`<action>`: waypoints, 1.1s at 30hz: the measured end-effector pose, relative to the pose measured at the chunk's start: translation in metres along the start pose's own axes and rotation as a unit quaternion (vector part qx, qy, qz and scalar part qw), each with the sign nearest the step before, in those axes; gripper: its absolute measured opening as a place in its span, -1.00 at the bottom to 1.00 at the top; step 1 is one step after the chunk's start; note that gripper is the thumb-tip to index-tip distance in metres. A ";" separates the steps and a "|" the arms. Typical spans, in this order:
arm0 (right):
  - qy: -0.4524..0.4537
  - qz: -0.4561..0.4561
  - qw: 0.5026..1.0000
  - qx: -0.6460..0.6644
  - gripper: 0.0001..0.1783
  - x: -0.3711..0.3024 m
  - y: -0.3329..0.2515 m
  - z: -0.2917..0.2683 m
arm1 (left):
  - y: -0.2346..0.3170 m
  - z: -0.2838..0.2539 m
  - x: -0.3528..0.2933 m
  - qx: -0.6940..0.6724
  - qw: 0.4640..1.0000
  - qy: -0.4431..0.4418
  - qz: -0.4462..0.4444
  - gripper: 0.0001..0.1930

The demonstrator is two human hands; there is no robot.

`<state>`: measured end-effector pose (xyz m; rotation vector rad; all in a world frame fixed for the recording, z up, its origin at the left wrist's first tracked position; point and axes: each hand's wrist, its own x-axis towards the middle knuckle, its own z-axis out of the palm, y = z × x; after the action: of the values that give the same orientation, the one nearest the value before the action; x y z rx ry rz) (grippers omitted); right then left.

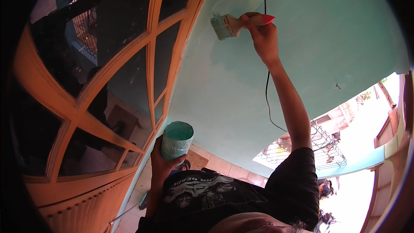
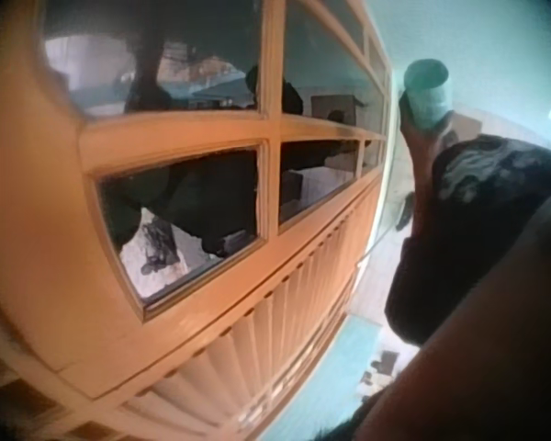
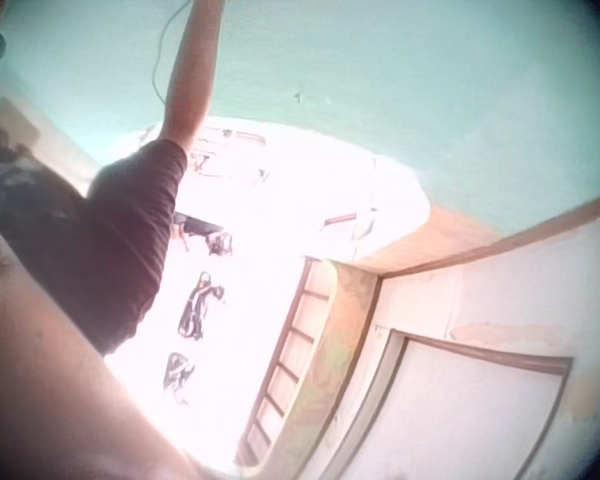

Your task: The person paints a ceiling using a paintbrush and a small container of green paint. They repeatedly dip the brush into the container and apply paint to the ceiling surface in a methodical manner.

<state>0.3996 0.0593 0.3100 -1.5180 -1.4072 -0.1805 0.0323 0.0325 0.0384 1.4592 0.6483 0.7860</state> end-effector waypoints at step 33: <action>-0.018 -0.413 0.574 -0.707 -0.83 0.033 -0.030 0.000 | -0.010 -0.001 -0.004 -0.028 0.999 0.018 0.010 -0.15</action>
<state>0.3852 0.0752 0.3489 -1.7317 -1.9851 -2.3580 0.0296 0.0309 0.0285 1.4061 0.6357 0.8425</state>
